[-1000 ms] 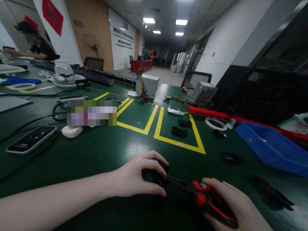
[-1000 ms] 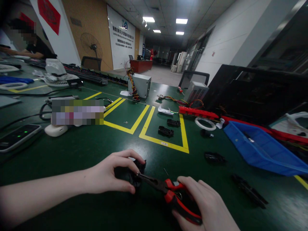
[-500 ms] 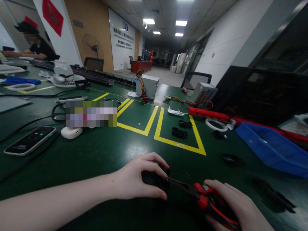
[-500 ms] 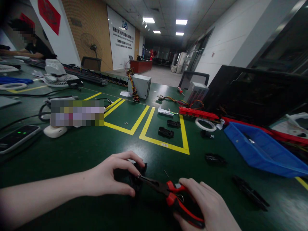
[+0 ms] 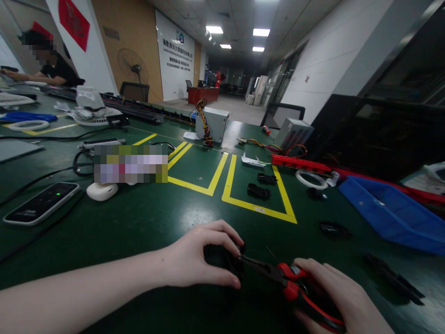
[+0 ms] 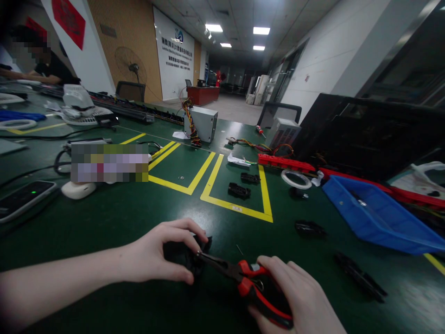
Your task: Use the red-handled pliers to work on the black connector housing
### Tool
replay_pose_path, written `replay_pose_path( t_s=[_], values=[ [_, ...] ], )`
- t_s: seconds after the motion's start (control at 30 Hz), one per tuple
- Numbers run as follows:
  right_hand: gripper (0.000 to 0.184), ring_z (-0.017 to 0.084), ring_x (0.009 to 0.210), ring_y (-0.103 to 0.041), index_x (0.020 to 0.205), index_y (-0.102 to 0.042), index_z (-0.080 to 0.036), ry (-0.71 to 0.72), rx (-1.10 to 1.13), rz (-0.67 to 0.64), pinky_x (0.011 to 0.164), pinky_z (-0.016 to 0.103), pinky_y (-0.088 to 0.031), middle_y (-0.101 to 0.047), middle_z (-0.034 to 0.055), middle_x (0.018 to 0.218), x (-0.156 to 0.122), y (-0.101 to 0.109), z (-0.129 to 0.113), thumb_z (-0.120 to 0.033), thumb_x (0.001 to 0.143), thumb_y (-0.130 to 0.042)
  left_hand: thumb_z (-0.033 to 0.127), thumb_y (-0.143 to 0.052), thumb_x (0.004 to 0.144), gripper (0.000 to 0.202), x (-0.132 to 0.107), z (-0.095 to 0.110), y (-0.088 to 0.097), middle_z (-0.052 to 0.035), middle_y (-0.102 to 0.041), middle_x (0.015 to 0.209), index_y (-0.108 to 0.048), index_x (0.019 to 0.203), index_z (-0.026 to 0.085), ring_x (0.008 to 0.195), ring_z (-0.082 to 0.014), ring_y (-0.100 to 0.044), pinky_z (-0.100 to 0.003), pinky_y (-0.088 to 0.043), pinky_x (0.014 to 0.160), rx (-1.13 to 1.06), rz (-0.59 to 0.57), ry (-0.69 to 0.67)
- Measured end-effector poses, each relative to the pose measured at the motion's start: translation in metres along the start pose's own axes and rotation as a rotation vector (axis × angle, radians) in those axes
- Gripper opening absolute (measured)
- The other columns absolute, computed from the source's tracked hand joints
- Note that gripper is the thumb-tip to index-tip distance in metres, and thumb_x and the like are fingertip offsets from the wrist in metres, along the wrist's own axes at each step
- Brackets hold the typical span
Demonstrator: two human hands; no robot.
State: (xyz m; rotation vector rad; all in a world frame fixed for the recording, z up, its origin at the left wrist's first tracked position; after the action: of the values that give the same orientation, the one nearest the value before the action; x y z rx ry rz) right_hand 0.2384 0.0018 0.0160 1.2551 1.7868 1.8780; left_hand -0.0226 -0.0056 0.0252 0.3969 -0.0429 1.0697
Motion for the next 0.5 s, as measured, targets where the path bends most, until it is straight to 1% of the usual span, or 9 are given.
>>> replay_pose_path(
  t_s=[0.13, 0.3, 0.43, 0.5],
  values=[
    [0.044, 0.028, 0.088, -0.07, 0.117, -0.055, -0.025, 0.022, 0.015, 0.011, 0.076, 0.041, -0.056, -0.073, 0.0072, 0.102, 0.0022, 0.0023, -0.0016, -0.037, 0.074, -0.056, 0.028, -0.085, 0.069, 0.03, -0.0009, 0.0014, 0.0005, -0.0069, -0.063, 0.116, -0.072, 0.095, 0.019, 0.112, -0.0251, -0.059, -0.042, -0.046, 0.098, -0.004, 0.013, -0.019],
    [0.04, 0.026, 0.083, -0.07, 0.113, -0.054, -0.024, 0.021, 0.044, -0.012, 0.069, 0.038, -0.056, -0.073, 0.0073, 0.099, 0.005, 0.0031, -0.0041, -0.037, 0.076, -0.054, 0.027, -0.084, 0.069, 0.029, -0.001, 0.0005, 0.0007, -0.0069, -0.063, 0.116, -0.073, 0.095, 0.019, 0.113, -0.0253, -0.058, -0.043, -0.046, 0.099, -0.003, 0.01, -0.014],
    [0.043, 0.027, 0.086, -0.07, 0.115, -0.054, -0.024, 0.022, 0.029, 0.011, 0.077, 0.042, -0.055, -0.072, 0.0082, 0.101, 0.004, 0.0035, -0.0051, -0.036, 0.074, -0.057, 0.026, -0.084, 0.07, 0.029, -0.0007, 0.0, 0.0006, -0.007, -0.063, 0.115, -0.073, 0.095, 0.019, 0.114, -0.0254, -0.058, -0.043, -0.045, 0.1, -0.034, 0.009, -0.017],
    [0.043, 0.027, 0.087, -0.07, 0.116, -0.054, -0.024, 0.02, 0.029, 0.018, 0.078, 0.042, -0.054, -0.072, 0.0084, 0.102, 0.0034, 0.0031, -0.0051, -0.036, 0.074, -0.056, 0.026, -0.084, 0.07, 0.029, -0.0003, 0.0003, 0.0007, -0.0071, -0.063, 0.115, -0.072, 0.094, 0.018, 0.114, -0.0256, -0.058, -0.043, -0.045, 0.101, -0.04, 0.01, -0.02]
  ],
)
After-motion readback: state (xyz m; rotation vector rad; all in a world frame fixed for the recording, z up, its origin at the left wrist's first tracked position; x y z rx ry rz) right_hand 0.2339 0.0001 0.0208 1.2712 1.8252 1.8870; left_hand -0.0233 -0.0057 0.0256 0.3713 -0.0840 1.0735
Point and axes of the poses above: each hand's wrist, its own x-axis towards the middle knuckle, its own y-axis out of the back of the hand, z = x × y, the point moved 5 cm from there along x, towards the middle knuckle
